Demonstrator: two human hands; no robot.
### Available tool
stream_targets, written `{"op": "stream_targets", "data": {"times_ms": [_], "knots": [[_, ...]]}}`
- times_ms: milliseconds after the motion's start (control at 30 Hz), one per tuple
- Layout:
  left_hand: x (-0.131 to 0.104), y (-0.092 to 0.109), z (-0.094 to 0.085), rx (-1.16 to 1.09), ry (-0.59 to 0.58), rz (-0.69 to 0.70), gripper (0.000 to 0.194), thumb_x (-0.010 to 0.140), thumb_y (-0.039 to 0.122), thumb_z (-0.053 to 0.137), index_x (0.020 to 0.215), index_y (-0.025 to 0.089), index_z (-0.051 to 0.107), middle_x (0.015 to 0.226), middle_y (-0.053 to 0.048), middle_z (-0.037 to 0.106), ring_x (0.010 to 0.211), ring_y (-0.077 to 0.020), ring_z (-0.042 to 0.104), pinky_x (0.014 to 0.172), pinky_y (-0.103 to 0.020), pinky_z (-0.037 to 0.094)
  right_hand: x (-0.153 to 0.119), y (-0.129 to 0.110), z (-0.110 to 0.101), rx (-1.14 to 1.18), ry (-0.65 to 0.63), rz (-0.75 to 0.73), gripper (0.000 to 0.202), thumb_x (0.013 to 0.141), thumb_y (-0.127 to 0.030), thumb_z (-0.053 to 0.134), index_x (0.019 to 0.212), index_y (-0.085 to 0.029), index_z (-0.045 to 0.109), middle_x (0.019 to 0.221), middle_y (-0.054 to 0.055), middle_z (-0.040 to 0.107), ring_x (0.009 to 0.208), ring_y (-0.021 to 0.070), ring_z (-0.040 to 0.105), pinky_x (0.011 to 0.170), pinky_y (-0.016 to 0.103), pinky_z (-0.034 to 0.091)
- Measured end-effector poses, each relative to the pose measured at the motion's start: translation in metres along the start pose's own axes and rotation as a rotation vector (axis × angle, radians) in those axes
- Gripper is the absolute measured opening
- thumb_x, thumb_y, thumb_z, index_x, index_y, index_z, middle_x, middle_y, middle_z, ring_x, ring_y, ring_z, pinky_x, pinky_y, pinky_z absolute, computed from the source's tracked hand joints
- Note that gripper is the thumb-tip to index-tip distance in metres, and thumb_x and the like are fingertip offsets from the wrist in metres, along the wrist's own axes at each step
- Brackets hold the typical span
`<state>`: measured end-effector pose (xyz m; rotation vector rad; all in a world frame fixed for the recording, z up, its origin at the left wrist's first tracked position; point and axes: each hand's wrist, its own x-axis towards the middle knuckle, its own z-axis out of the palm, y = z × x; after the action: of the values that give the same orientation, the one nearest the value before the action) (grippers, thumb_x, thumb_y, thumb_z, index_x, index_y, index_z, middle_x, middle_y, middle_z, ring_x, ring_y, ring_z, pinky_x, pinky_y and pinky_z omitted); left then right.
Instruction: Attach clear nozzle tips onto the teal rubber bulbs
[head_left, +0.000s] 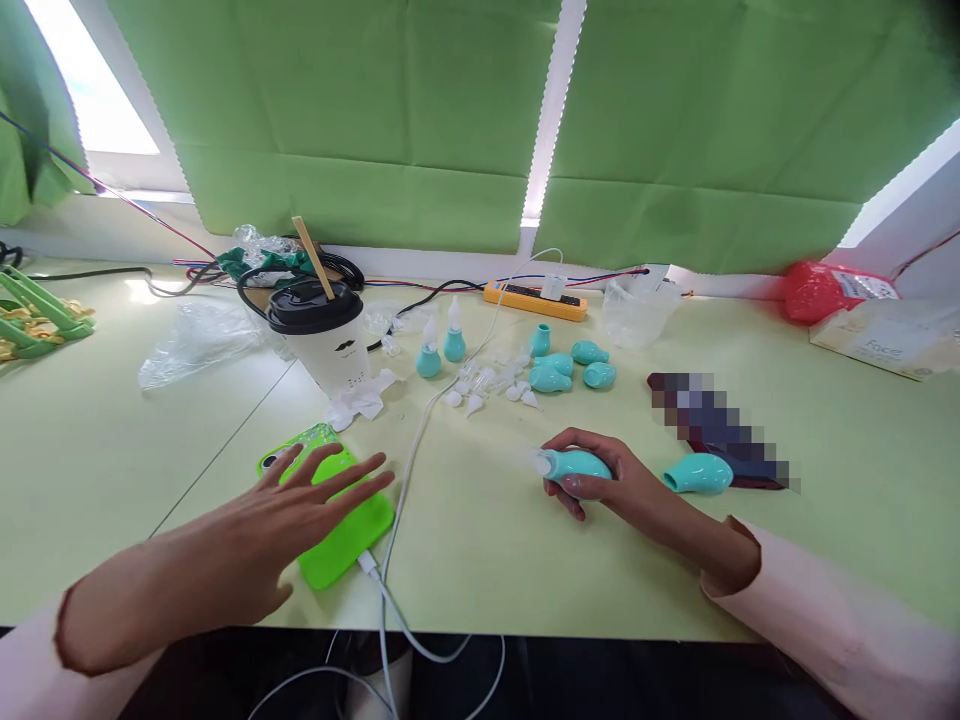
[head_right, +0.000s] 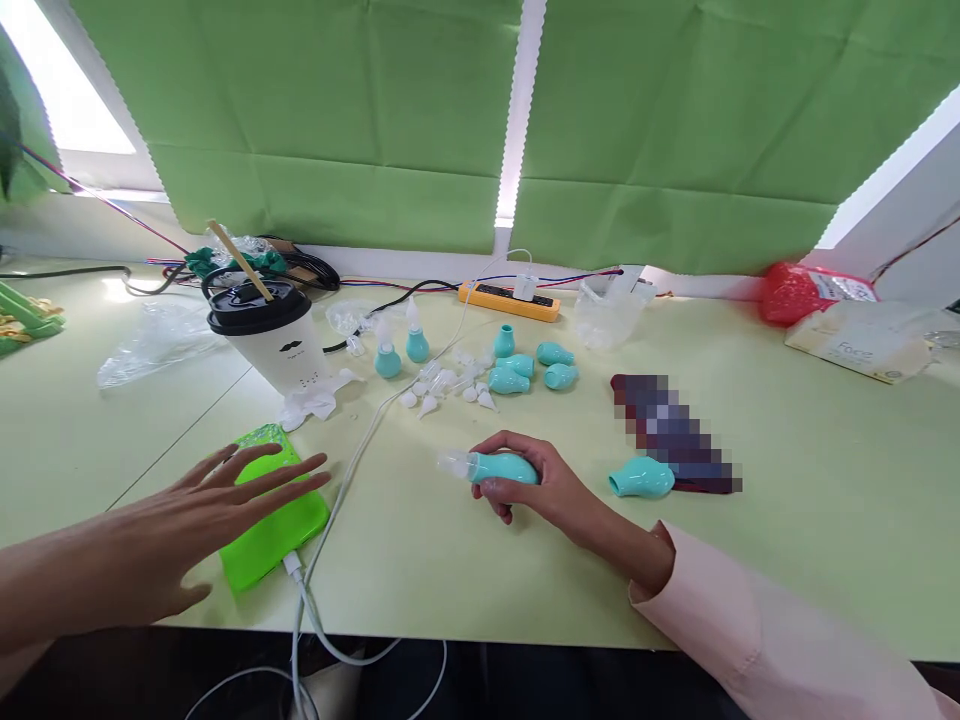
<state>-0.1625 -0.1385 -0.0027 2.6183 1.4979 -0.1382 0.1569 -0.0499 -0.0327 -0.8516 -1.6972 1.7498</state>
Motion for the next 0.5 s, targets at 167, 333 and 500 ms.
{"op": "stream_targets", "data": {"times_ms": [167,333,500], "knots": [[0.002,-0.004,0.012,0.029,0.025,0.021,0.081,0.055,-0.002,0.041,0.126,0.035,0.027,0.130,0.004,0.037,0.121,-0.0291,0.024,0.098,-0.050,0.019,-0.011,-0.005,-0.005,-0.029,0.019,-0.030,0.027,0.068,-0.027,0.061,0.090,-0.016,0.049,0.069,0.002,0.056,0.051,0.0085,0.046,0.048,0.025,0.040],[0.014,-0.016,-0.002,-0.002,-0.001,0.067,0.079,0.049,0.005,0.050,0.122,0.032,0.034,0.124,0.000,0.043,0.119,-0.0307,0.026,0.096,-0.048,0.023,-0.028,-0.012,-0.017,-0.072,0.091,-0.040,0.026,0.068,-0.029,0.061,0.088,-0.016,0.049,0.067,0.002,0.054,0.052,0.0095,0.046,0.050,0.027,0.041],[0.032,-0.022,-0.012,0.026,-0.006,0.062,0.075,0.048,0.011,0.052,0.119,0.029,0.038,0.120,-0.003,0.046,0.114,-0.0319,0.031,0.092,-0.046,0.028,-0.035,-0.012,-0.028,-0.088,0.129,-0.057,0.028,0.067,-0.030,0.061,0.088,-0.015,0.050,0.068,0.003,0.055,0.052,0.0102,0.046,0.050,0.028,0.041]]}}
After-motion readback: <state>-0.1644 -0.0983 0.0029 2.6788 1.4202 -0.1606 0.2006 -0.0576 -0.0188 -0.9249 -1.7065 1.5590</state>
